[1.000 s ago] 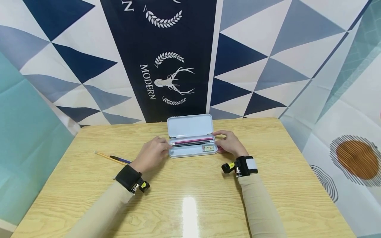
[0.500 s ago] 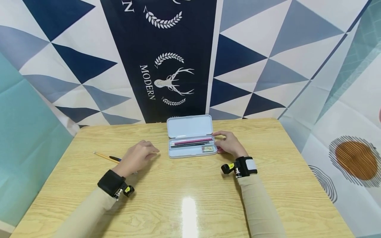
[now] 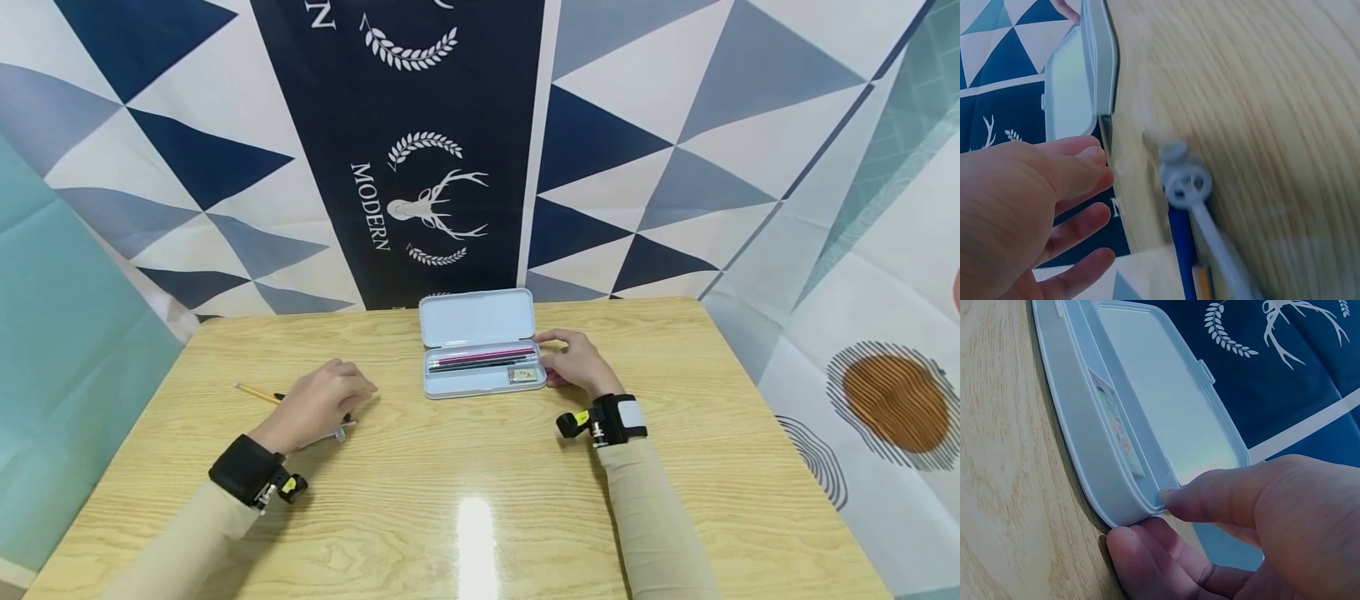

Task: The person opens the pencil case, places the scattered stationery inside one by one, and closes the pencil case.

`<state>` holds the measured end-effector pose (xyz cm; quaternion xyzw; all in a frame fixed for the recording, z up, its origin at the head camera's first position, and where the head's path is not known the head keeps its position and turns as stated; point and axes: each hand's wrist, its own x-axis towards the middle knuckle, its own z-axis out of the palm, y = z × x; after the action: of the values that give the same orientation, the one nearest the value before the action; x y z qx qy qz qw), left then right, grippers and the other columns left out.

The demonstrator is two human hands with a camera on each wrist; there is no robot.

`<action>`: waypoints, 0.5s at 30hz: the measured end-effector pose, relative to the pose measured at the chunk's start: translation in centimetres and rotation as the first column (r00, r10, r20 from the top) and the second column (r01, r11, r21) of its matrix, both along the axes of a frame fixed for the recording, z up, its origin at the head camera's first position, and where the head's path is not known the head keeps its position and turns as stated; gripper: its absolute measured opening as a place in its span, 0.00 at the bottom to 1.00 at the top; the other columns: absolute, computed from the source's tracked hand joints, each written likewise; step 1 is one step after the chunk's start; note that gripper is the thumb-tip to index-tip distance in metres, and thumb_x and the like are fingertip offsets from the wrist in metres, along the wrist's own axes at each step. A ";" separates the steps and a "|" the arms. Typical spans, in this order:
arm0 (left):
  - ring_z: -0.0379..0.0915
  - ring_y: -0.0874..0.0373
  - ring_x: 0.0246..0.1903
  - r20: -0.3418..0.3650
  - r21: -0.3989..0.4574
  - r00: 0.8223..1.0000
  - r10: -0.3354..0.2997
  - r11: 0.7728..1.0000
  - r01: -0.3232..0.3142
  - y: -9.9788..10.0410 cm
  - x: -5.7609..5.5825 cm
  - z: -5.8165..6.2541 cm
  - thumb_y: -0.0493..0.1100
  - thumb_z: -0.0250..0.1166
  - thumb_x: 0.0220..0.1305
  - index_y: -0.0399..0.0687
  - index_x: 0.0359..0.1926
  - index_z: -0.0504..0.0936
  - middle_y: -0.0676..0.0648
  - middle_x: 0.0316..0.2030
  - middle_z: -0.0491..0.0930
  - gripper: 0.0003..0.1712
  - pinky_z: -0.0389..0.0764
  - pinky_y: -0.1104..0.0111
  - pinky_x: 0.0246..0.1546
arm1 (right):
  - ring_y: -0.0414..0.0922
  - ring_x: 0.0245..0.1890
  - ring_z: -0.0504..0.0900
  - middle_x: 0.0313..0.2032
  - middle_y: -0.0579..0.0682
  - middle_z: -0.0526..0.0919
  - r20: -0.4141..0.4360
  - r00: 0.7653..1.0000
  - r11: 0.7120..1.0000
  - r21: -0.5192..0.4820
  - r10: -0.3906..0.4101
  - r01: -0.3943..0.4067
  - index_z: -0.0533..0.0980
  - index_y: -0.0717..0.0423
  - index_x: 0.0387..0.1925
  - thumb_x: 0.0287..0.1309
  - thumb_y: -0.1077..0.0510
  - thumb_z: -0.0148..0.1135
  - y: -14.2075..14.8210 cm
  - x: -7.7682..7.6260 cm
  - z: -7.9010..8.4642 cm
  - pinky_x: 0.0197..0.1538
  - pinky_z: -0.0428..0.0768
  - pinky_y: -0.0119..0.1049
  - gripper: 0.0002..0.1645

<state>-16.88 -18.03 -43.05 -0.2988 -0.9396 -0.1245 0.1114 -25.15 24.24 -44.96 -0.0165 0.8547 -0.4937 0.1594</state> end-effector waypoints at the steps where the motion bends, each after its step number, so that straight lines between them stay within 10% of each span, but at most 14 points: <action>1: 0.79 0.54 0.41 -0.001 -0.002 1.000 -0.002 1.000 0.002 -0.2 0.0 0.0 0.36 0.73 0.58 0.52 0.43 0.91 0.50 0.39 0.87 0.11 0.86 0.63 0.40 | 0.42 0.24 0.84 0.46 0.69 0.84 -0.002 1.000 1.000 0.002 0.001 -0.001 0.73 0.52 0.66 0.67 0.61 0.58 0.0 0.0 0.0 0.27 0.85 0.29 0.26; 15: 0.79 0.53 0.37 -0.053 -0.063 0.998 -0.015 0.998 0.012 -2.8 0.8 0.7 0.34 0.75 0.53 0.51 0.40 0.91 0.49 0.37 0.87 0.13 0.84 0.64 0.33 | 0.42 0.23 0.83 0.45 0.68 0.84 -0.002 1.000 1.000 -0.004 -0.004 0.004 0.73 0.52 0.66 0.67 0.61 0.58 0.0 0.0 -0.1 0.27 0.85 0.29 0.26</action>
<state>-16.12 -20.83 -42.38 -0.3118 -0.9376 -0.0876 0.1264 -25.18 24.28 -45.10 -0.0155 0.8540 -0.4957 0.1576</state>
